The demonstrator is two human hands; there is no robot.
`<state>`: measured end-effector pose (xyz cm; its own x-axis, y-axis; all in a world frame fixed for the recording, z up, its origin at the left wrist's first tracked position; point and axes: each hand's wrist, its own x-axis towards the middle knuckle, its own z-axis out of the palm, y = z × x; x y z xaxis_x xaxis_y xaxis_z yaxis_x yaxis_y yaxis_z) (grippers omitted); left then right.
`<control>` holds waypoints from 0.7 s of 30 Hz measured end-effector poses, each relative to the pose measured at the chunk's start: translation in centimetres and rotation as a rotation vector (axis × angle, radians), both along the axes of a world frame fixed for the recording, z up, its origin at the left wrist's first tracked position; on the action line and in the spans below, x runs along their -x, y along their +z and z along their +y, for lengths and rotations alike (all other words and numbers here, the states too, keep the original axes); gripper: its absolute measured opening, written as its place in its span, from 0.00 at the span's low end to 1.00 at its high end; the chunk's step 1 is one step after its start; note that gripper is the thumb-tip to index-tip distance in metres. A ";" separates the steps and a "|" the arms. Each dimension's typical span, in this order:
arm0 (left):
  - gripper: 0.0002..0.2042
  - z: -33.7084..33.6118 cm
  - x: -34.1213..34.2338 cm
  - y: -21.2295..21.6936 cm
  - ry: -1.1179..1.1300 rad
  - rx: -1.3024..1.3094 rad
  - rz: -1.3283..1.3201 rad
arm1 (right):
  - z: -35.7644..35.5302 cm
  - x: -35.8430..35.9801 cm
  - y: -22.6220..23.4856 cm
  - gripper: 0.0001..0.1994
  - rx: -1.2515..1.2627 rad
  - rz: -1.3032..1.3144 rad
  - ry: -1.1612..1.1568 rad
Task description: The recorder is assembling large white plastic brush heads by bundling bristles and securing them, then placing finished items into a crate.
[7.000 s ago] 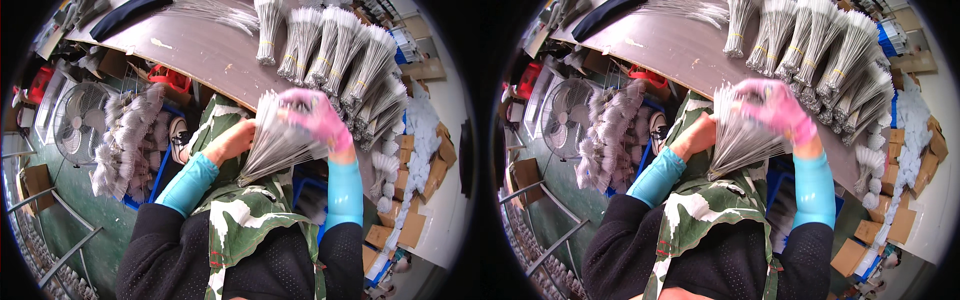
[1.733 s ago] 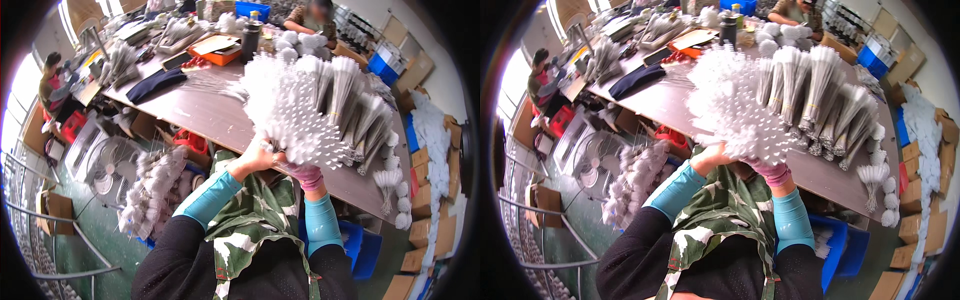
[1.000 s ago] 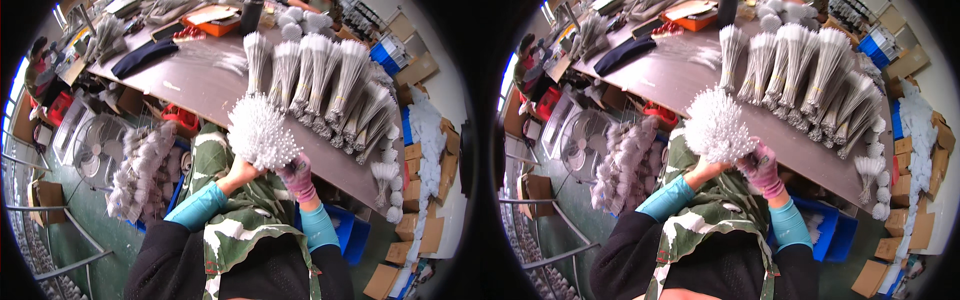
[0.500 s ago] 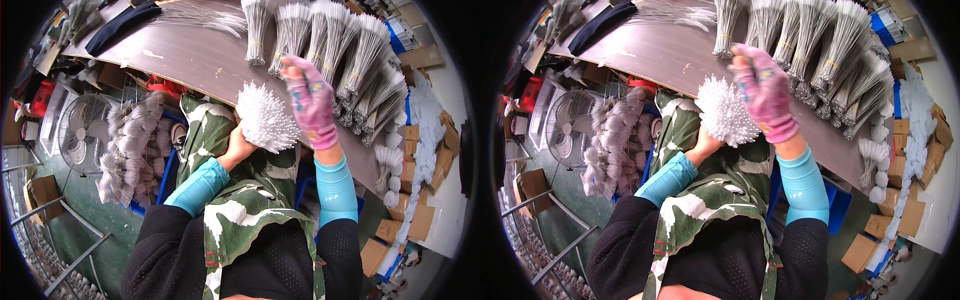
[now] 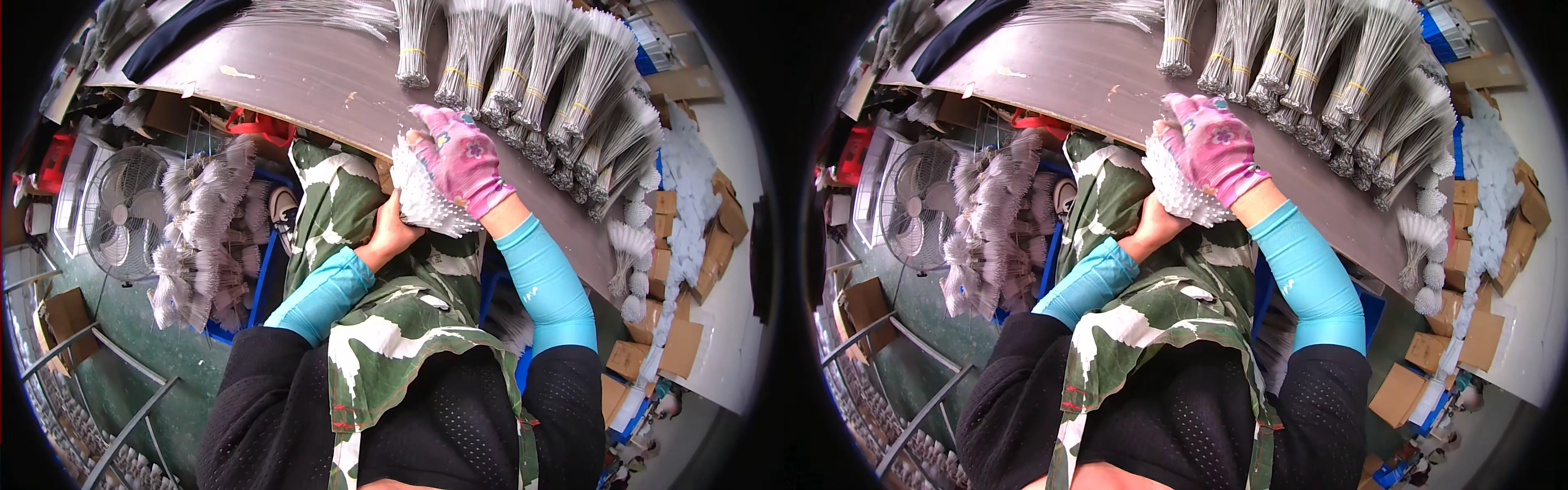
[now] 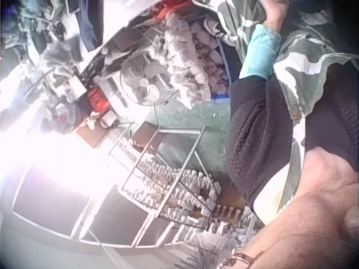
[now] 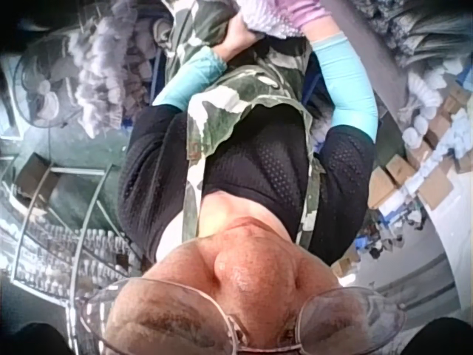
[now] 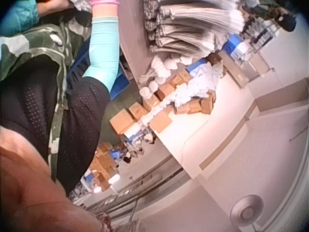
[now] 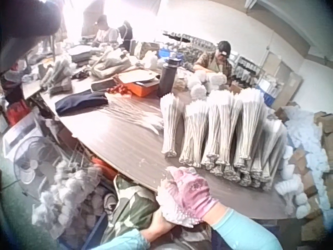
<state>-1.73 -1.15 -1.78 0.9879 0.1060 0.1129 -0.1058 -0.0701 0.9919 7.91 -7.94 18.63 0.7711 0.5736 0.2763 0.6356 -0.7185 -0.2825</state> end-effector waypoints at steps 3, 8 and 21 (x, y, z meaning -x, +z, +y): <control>0.34 0.0 -0.2 1.0 -0.088 0.025 0.051 | -1.2 -0.7 -0.9 0.19 -0.146 0.061 0.015; 0.25 0.2 -0.7 1.7 -0.132 -0.238 -0.134 | -4.8 1.5 2.1 0.14 -0.565 0.348 -0.022; 0.14 -1.6 -1.2 -2.2 -0.068 0.518 0.002 | -10.2 9.5 2.2 0.16 -0.709 0.949 -0.455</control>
<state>-0.53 -2.77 -4.02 0.9947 0.0829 0.0607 -0.0910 0.4372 0.8947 -1.60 -18.09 20.86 0.9215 0.1593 -0.3541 -0.2905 -0.3225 -0.9009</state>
